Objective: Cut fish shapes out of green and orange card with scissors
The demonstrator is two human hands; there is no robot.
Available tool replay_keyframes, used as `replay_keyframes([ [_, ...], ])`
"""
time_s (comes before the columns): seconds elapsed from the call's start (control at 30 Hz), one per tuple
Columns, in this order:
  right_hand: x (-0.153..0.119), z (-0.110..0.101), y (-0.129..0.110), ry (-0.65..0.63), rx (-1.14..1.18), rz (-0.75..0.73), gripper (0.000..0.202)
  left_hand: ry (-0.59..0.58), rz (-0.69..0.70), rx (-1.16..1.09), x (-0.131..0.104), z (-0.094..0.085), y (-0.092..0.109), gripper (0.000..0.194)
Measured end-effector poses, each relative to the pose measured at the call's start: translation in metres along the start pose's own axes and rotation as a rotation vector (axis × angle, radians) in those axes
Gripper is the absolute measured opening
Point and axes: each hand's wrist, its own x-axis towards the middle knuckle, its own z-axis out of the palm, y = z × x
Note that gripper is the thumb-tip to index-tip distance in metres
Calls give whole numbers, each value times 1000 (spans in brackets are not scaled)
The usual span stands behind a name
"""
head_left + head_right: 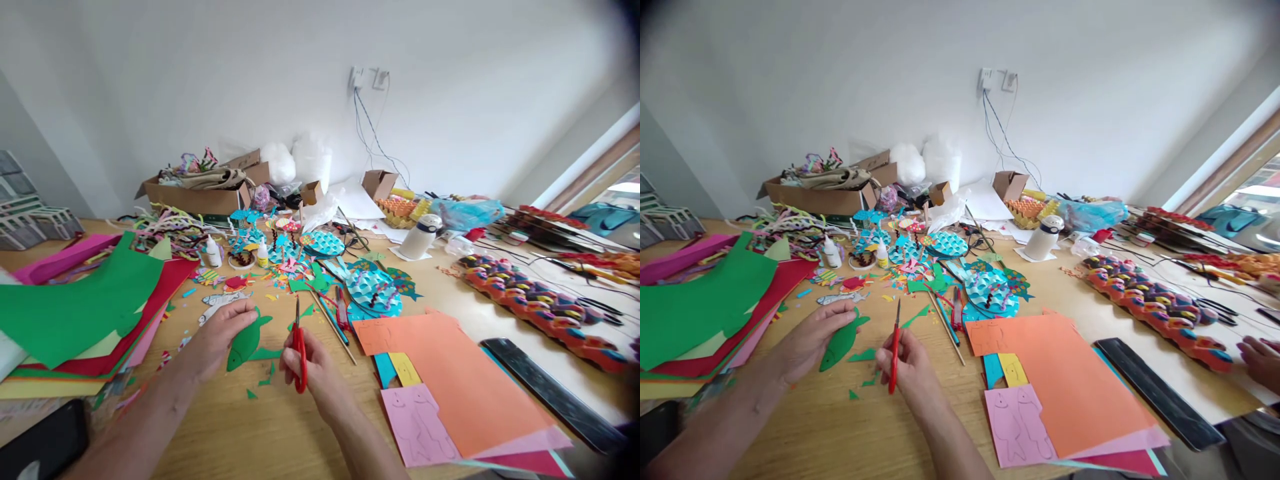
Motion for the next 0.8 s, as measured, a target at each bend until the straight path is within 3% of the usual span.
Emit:
replay_keyframes([
  [0.23,17,29,3,87,134,-30,41,227,151,-248,6,18,-9,19],
  [0.43,29,27,5,160,173,-46,35,238,168,-316,7,15,-14,17],
  [0.63,40,8,-6,201,-7,-101,27,213,136,-228,2,7,-12,13],
  [0.8,49,-1,1,80,-385,-145,17,216,123,79,0,-10,-12,40],
])
